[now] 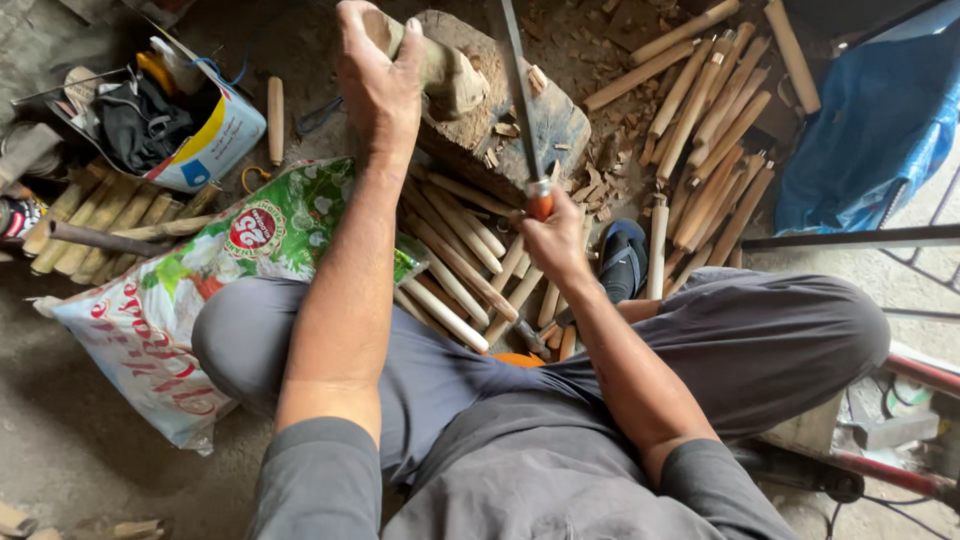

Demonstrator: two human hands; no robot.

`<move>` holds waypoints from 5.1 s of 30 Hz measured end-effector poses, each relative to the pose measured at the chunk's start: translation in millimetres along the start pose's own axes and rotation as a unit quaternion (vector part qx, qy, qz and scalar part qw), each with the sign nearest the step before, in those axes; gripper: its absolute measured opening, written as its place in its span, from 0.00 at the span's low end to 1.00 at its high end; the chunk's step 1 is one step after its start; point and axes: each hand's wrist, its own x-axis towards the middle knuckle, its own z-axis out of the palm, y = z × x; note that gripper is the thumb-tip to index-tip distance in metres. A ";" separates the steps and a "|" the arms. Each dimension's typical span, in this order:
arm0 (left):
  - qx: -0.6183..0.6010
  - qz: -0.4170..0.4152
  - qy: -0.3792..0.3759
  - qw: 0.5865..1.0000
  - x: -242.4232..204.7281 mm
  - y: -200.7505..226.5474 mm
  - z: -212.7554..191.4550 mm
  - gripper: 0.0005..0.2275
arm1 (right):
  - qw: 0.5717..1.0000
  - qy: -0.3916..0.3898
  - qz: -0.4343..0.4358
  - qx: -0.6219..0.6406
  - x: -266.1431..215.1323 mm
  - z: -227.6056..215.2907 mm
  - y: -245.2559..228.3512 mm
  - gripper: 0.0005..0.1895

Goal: The person sits on the floor and uses a knife to carve a small wooden piece held against a wooden block. The person repeatedly rotates the wood and removes shavings with the knife throughout the clip.

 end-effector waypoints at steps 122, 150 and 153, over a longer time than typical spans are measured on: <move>0.114 -0.180 -0.213 0.954 39.8 -77.9 21.1 0.14 | 0.943 0.263 -0.180 0.091 61.0 5.3 125.4 0.10; 0.151 -0.216 -0.254 0.931 -1.7 -13.4 -7.3 0.27 | 0.919 0.376 -0.114 -0.029 165.3 -52.7 101.4 0.09; -0.001 -0.051 -0.161 0.986 39.5 15.6 -16.3 0.17 | 0.908 0.386 -0.155 -0.047 138.3 -48.5 67.8 0.10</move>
